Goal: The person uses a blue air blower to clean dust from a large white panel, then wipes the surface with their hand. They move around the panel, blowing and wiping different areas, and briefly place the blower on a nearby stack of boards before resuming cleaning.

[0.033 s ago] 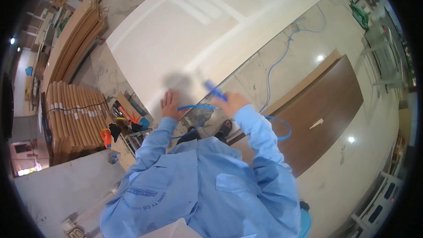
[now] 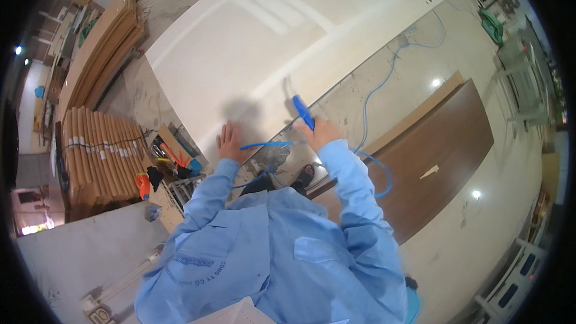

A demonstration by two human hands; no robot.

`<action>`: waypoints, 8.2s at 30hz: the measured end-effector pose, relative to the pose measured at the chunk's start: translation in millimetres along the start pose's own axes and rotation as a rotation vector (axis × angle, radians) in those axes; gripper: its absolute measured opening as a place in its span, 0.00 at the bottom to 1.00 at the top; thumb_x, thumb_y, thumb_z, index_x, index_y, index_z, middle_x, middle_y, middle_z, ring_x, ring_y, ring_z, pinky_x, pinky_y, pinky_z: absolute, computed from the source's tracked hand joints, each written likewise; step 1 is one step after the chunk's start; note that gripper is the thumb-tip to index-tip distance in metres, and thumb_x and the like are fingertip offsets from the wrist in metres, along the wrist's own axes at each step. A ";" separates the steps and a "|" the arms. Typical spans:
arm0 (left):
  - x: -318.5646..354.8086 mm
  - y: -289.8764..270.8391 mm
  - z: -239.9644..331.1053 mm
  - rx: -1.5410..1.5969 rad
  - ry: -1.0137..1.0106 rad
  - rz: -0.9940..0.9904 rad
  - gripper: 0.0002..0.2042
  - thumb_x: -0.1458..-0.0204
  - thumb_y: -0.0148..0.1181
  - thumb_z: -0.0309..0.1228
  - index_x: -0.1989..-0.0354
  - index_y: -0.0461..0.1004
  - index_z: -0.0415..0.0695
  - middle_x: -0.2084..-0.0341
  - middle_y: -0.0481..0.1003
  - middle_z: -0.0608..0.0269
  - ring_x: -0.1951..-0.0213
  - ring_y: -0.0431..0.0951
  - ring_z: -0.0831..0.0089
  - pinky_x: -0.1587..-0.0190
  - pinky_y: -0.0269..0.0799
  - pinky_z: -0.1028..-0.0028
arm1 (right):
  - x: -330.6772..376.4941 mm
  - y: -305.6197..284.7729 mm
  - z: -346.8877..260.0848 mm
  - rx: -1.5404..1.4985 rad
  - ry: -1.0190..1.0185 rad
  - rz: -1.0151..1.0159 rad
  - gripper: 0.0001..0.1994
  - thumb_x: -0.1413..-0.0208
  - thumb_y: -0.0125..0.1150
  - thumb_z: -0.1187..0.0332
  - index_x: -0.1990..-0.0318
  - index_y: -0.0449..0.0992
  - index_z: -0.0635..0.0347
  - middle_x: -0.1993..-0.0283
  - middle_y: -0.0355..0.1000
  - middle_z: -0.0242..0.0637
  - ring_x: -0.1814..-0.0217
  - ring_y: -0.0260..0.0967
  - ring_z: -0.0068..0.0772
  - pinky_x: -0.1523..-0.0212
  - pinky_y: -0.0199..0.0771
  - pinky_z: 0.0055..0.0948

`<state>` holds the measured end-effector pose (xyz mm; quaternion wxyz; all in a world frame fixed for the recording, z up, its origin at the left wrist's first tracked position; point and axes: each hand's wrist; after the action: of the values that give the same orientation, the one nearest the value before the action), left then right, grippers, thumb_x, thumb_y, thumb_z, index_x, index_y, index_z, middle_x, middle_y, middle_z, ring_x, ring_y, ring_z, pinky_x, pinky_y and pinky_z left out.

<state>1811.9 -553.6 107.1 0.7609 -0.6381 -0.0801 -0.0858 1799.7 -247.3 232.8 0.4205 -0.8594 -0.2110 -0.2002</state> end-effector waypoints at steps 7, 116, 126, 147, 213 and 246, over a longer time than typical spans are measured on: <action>-12.6 2.3 -2.7 -0.040 -0.093 -0.063 0.52 0.51 0.57 0.65 0.24 0.41 0.52 0.24 0.36 0.55 0.24 0.36 0.54 0.27 0.34 0.44 | -34.3 -37.9 17.7 0.149 -0.045 0.005 0.38 0.47 0.51 0.28 0.54 0.81 0.58 0.63 0.79 0.55 0.55 0.77 0.58 0.52 0.74 0.49; -608.5 -53.1 193.4 0.026 -0.555 0.623 0.36 0.39 0.47 0.49 0.26 0.48 0.44 0.25 0.43 0.55 0.24 0.37 0.56 0.26 0.31 0.46 | -307.7 -423.6 40.5 0.470 -0.326 -0.130 0.28 0.44 0.58 0.38 0.66 0.74 0.59 0.81 0.69 0.44 0.75 0.72 0.56 0.72 0.69 0.47; -542.8 -24.8 232.2 0.011 -0.676 0.645 0.38 0.39 0.45 0.53 0.26 0.48 0.41 0.26 0.45 0.48 0.24 0.40 0.54 0.27 0.33 0.44 | -303.4 -437.5 71.9 0.608 -0.350 -0.277 0.25 0.44 0.60 0.41 0.66 0.75 0.58 0.78 0.73 0.47 0.72 0.74 0.56 0.69 0.71 0.49; -272.9 38.3 267.6 -0.093 -1.438 0.336 0.38 0.37 0.43 0.55 0.27 0.50 0.40 0.27 0.48 0.48 0.25 0.43 0.50 0.27 0.36 0.45 | -280.3 -427.1 110.3 0.735 -0.824 -0.647 0.33 0.47 0.56 0.32 0.68 0.73 0.60 0.78 0.71 0.46 0.72 0.72 0.57 0.71 0.68 0.48; -604.0 -116.0 -214.5 0.110 -0.611 0.402 0.40 0.40 0.44 0.60 0.28 0.52 0.41 0.26 0.48 0.52 0.25 0.44 0.53 0.27 0.32 0.46 | -411.5 -227.1 -248.1 0.440 -0.553 -0.362 0.22 0.43 0.60 0.50 0.58 0.76 0.64 0.82 0.70 0.42 0.76 0.74 0.47 0.73 0.70 0.39; -612.8 -103.5 57.0 0.102 0.038 0.408 0.35 0.43 0.51 0.54 0.31 0.60 0.46 0.27 0.52 0.56 0.25 0.44 0.57 0.29 0.35 0.39 | -515.9 -294.5 -190.3 -0.009 -0.206 0.220 0.30 0.38 0.51 0.39 0.68 0.79 0.63 0.83 0.72 0.40 0.81 0.71 0.29 0.80 0.68 0.30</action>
<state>1191.2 -497.9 74.3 0.7951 -0.6002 0.0607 0.0624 1183.0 -337.0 259.5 0.4123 -0.8952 -0.1566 -0.0643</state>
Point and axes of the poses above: each hand's wrist, its own x-axis away from the middle knuckle, its own y-axis out of the palm, z = x × y
